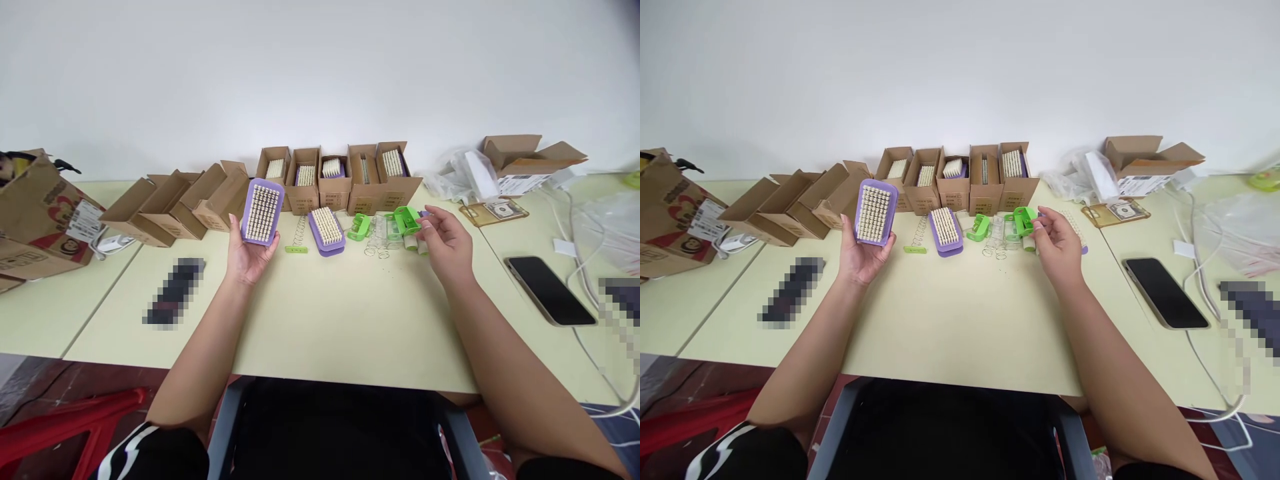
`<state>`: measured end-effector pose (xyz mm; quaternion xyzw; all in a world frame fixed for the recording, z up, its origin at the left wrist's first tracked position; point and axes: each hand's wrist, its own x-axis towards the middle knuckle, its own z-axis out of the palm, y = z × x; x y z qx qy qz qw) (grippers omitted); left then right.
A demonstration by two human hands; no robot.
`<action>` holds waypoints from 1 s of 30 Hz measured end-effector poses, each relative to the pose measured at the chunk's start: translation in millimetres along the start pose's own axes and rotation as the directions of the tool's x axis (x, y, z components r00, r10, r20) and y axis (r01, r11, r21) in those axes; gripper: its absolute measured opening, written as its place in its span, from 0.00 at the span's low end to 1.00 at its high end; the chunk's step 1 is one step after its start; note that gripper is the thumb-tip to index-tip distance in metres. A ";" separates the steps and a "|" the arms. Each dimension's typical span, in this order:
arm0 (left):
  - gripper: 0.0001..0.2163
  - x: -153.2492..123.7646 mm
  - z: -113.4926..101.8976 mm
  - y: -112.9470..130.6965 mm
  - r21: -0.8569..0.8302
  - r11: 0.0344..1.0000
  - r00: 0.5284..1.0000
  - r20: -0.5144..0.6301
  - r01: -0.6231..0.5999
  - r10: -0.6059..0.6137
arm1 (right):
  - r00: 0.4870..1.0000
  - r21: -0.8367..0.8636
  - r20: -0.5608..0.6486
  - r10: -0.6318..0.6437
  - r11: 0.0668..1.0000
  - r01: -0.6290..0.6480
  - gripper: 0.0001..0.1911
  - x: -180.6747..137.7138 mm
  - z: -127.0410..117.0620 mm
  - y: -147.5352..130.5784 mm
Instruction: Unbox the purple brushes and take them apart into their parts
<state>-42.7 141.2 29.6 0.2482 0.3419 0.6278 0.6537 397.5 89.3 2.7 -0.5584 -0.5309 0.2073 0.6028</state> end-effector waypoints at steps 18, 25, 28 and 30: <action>0.28 -3.6 -3.0 1.6 0.218 0.976 0.999 -0.046 -0.008 0.018 | 0.998 -0.015 -0.058 0.022 1.000 -0.022 0.25 3.1 -3.6 3.1; 0.20 7.1 -12.0 -5.5 0.298 0.948 0.943 -0.270 -0.110 0.194 | 0.998 -0.039 -0.052 -0.033 0.999 0.031 0.23 -2.3 -1.8 -5.6; 0.22 10.9 -18.8 -5.5 0.386 0.920 0.923 -0.325 -0.072 0.208 | 0.998 -0.039 -0.046 -0.049 0.998 0.048 0.23 -4.0 -1.0 -9.5; 0.23 12.2 -21.2 -6.3 0.454 0.890 0.918 -0.334 -0.043 0.215 | 0.998 -0.046 -0.039 -0.053 0.998 0.051 0.23 -4.0 -1.0 -10.7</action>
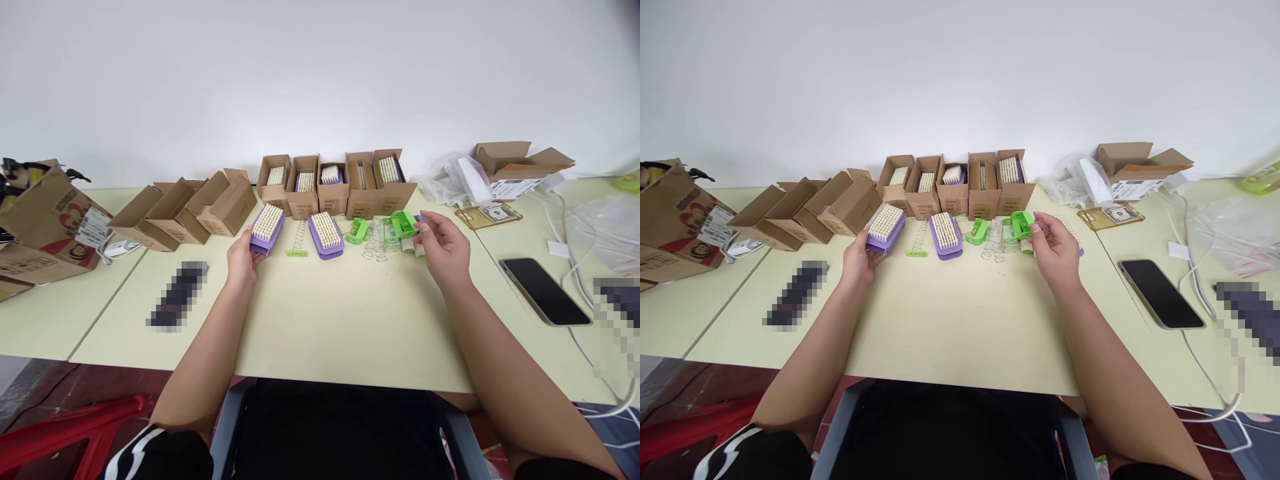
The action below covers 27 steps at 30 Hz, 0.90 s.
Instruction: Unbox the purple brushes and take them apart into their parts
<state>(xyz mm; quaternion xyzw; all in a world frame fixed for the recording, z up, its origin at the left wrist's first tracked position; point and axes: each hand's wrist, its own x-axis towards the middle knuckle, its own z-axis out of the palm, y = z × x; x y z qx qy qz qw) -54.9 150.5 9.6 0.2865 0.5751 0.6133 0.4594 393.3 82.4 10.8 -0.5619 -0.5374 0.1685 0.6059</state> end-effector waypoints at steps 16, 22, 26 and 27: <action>0.17 -10.4 4.5 -10.7 0.551 0.763 0.939 0.250 -0.338 0.235 | 0.999 -0.007 0.015 0.050 0.999 -0.050 0.20 1.1 0.0 2.7; 0.14 -14.0 6.4 -20.1 0.663 0.632 0.914 0.341 -0.400 0.221 | 0.998 -0.034 0.031 0.045 0.998 -0.044 0.20 0.3 -0.2 3.8; 0.13 -15.7 9.1 -25.7 0.694 0.575 0.899 0.381 -0.434 0.218 | 0.999 -0.054 0.035 0.032 0.998 -0.030 0.19 -0.5 1.2 6.5; 0.14 -15.9 9.6 -26.6 0.695 0.569 0.895 0.390 -0.440 0.216 | 0.999 -0.056 0.039 0.030 0.998 -0.028 0.19 -1.1 2.0 7.0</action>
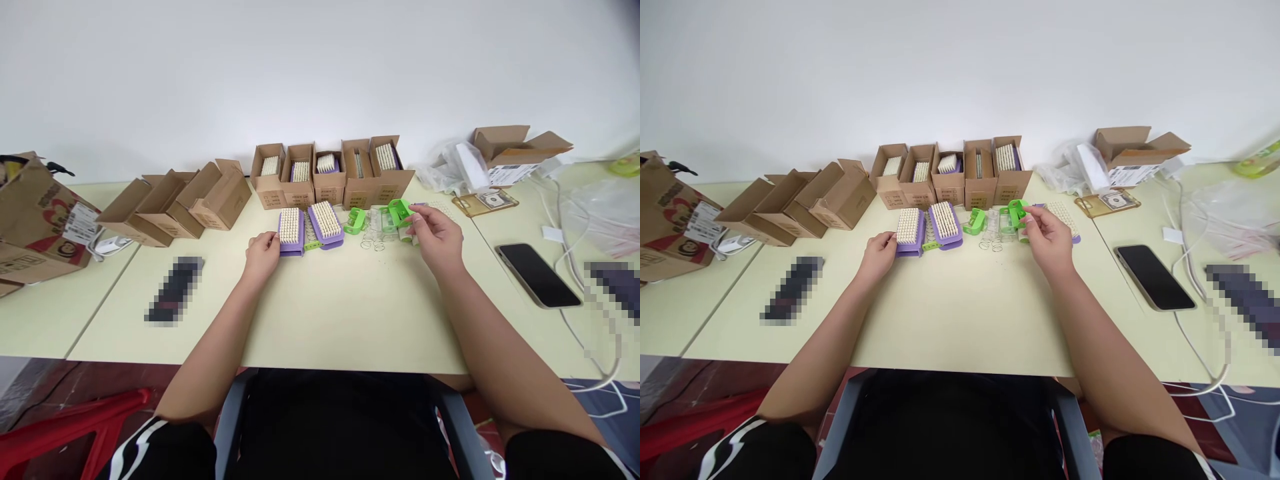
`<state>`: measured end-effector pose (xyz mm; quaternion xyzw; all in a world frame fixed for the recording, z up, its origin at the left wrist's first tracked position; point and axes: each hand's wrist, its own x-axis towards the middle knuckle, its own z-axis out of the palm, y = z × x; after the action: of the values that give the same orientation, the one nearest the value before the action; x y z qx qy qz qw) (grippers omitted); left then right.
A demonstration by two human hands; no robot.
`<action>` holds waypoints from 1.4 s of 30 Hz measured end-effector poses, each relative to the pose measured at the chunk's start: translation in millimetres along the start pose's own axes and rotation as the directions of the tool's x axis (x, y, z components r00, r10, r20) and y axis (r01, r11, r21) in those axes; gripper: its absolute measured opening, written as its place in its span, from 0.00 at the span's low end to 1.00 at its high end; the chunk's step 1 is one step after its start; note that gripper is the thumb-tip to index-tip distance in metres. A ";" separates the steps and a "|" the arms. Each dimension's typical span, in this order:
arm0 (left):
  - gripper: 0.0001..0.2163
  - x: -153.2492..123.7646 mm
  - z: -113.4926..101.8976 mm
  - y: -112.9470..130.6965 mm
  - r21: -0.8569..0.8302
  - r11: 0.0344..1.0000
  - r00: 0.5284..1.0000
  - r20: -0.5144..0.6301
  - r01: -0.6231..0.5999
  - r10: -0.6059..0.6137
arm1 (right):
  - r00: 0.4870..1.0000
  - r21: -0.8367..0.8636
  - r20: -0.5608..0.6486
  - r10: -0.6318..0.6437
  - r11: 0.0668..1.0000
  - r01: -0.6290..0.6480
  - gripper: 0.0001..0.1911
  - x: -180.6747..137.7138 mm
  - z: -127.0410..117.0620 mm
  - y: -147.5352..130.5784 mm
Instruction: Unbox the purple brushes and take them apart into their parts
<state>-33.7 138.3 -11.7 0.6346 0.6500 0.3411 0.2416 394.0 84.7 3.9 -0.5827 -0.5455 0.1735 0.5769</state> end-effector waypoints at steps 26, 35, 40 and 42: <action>0.19 -2.3 3.0 6.1 -0.304 0.952 0.999 -0.004 -0.038 0.039 | 0.970 -0.672 0.129 0.205 0.738 -0.067 0.23 147.5 60.6 -15.0; 0.22 -1.5 5.7 3.6 -0.340 0.940 1.000 -0.009 -0.025 0.023 | 0.994 -0.651 0.072 0.086 0.759 -0.019 0.18 139.6 56.5 -11.1; 0.28 6.1 3.9 3.2 -0.381 0.924 0.996 -0.077 0.016 -0.049 | 0.993 -0.631 0.086 0.082 0.776 -0.010 0.18 136.1 57.1 -8.2; 0.28 19.5 -1.5 7.5 -0.413 0.911 0.989 -0.124 0.028 -0.086 | 0.992 -0.619 0.096 0.079 0.786 -0.003 0.18 132.5 58.2 -5.6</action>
<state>-31.3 157.1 -2.7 0.5254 0.5976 0.5059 0.3332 388.8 222.1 49.4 -0.7396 -0.5923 0.0320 0.3181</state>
